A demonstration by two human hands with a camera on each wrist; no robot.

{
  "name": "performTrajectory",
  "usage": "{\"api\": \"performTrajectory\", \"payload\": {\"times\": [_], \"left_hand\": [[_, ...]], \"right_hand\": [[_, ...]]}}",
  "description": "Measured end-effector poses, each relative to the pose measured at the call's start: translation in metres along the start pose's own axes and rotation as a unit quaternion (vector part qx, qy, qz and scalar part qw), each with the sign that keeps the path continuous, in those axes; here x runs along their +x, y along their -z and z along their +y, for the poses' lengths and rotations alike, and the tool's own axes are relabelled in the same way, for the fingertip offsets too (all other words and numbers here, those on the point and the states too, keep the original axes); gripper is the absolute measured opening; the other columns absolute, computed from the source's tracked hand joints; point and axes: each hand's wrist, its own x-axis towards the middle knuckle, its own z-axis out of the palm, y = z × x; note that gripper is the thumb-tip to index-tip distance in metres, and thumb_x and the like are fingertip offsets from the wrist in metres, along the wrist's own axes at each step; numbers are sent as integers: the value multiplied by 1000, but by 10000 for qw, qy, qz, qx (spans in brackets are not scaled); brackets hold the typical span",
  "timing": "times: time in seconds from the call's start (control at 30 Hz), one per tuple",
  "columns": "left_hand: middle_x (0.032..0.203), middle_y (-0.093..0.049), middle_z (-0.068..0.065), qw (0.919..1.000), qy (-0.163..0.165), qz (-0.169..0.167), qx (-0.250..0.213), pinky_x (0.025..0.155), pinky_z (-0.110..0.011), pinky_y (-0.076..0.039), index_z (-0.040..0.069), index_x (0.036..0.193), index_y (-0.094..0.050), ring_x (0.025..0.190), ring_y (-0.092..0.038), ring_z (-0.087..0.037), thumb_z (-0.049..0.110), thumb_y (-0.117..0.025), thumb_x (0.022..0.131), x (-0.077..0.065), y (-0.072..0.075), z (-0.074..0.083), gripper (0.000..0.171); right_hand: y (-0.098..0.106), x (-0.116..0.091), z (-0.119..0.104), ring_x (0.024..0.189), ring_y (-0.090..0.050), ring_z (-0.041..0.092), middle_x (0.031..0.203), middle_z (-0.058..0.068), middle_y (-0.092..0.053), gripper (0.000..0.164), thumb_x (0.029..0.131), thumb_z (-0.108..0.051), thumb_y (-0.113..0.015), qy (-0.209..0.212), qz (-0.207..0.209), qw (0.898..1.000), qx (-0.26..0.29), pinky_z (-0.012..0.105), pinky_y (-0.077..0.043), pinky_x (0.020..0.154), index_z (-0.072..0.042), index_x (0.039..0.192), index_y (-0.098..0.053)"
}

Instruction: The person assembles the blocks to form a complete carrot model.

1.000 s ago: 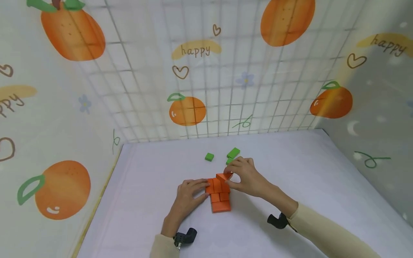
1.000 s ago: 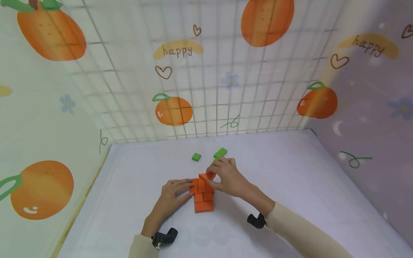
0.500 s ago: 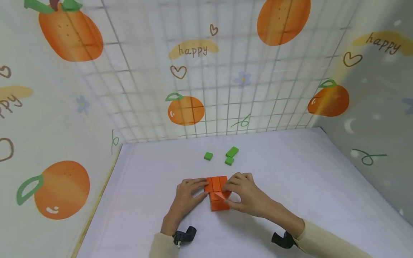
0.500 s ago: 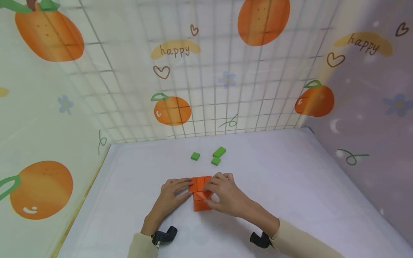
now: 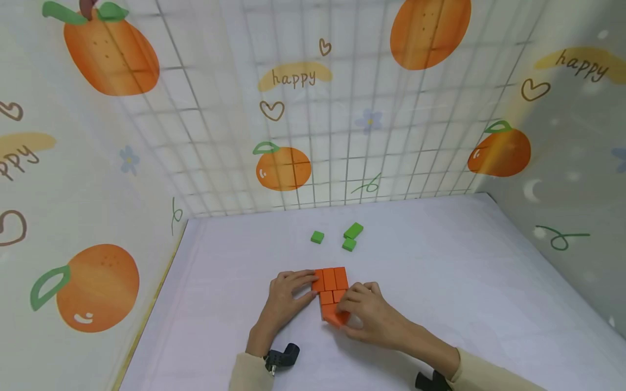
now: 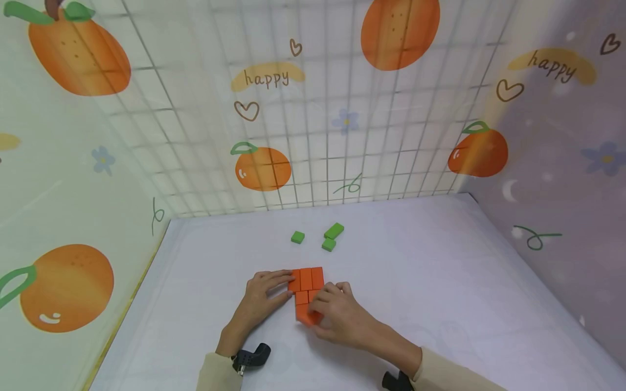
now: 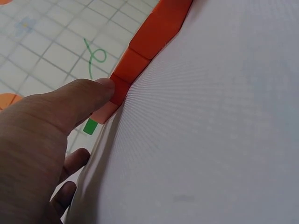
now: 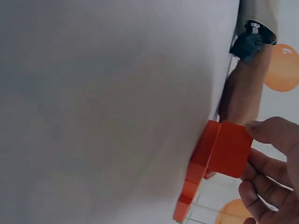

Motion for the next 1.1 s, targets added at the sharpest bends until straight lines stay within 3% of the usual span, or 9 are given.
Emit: {"api": "performTrajectory", "payload": {"times": [0.5,0.7,0.87,1.1], "left_hand": [[137,-61,10,10000,42,-53,-69,96,-53,-35,26,126,-71,115,-50,-20,37,-73,92,1,3,1,36],[136,-61,11,9999,56,-19,-99,95,-51,-35,26,126,-71,114,-50,-19,37,-73,92,2,1,1,36],[137,-60,13,9999,111,-50,-36,96,-50,-35,28,127,-71,115,-50,-17,38,-71,93,1,-1,0,35],[136,-60,14,9998,173,-12,-41,97,-52,-35,29,126,-71,116,-49,-17,39,-72,92,0,-1,1,36]], "right_hand": [[-14,-2,6,103,-50,11,105,-12,-65,28,79,-30,-85,-24,-89,9996,-267,35,-33,85,-22,103,-73],[-6,1,13,106,-50,11,109,-12,-65,29,84,-37,-81,-453,-454,9979,-26,37,-33,85,-22,107,-72],[10,11,36,107,-52,14,107,-9,-66,24,86,-29,-79,-703,-147,9972,189,41,-33,84,-17,106,-73],[26,37,88,106,-54,22,107,-1,-70,21,85,-15,-81,-932,377,9949,-45,47,-31,82,-13,105,-74]]}}
